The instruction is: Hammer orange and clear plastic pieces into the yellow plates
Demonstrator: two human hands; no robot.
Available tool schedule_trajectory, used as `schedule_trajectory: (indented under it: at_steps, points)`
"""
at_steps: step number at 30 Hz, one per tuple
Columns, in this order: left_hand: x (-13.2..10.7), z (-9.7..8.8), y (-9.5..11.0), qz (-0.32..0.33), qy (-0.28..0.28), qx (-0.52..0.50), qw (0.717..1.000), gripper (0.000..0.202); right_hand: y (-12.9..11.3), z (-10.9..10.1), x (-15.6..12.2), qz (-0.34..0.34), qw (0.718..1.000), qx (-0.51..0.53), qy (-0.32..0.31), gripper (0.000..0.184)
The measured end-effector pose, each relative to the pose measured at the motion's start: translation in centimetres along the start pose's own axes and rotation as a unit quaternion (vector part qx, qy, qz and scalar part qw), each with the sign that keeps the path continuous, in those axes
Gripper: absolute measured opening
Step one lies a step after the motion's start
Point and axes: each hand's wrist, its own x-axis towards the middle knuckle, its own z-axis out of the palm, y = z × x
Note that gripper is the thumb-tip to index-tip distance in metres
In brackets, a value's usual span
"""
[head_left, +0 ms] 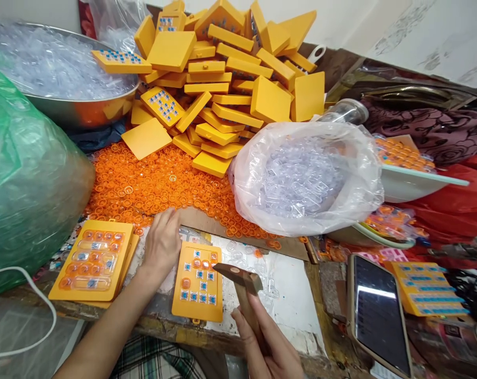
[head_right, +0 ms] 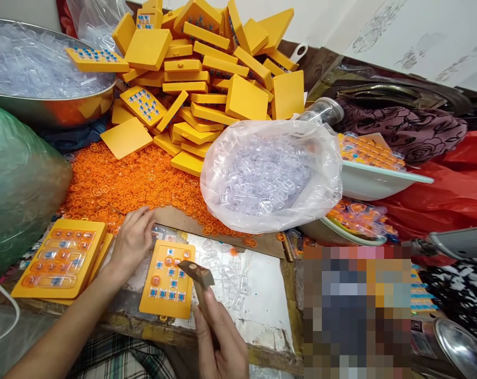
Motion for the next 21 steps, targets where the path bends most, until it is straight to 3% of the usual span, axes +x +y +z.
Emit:
schedule_trajectory:
  at_steps: [5, 8, 11, 15, 18, 21]
  points:
    - [3.5, 1.9, -0.2, -0.021, -0.006, 0.019, 1.0, 0.029, 1.3, 0.0, -1.4, 0.044, 0.999, -0.006, 0.03, 0.054]
    - [4.0, 2.4, 0.0, -0.011, -0.03, -0.003, 0.999, 0.024, 1.7, -0.3, -2.1, 0.113, 0.992, -0.008, 0.063, 0.042]
    - [4.3, 3.3, 0.3, 0.004, -0.077, -0.029, 0.997, 0.014, 2.0, -0.3, -2.3, 0.185, 0.979, -0.003, 0.086, 0.041]
    - [4.8, 4.3, 0.7, 0.008, -0.115, -0.04, 0.993, 0.009, 2.0, 0.0, -2.2, 0.214, 0.972, 0.012, 0.1, 0.042]
    - [3.9, 3.1, 1.5, 0.031, -0.132, -0.057, 0.989, 0.017, 1.9, -0.1, -2.5, 0.197, 0.976, 0.01, 0.091, 0.04]
    - [0.7, 0.3, 2.3, 0.076, -0.155, -0.094, 0.98, 0.033, 1.7, -0.4, -3.0, 0.178, 0.981, 0.008, 0.075, 0.037]
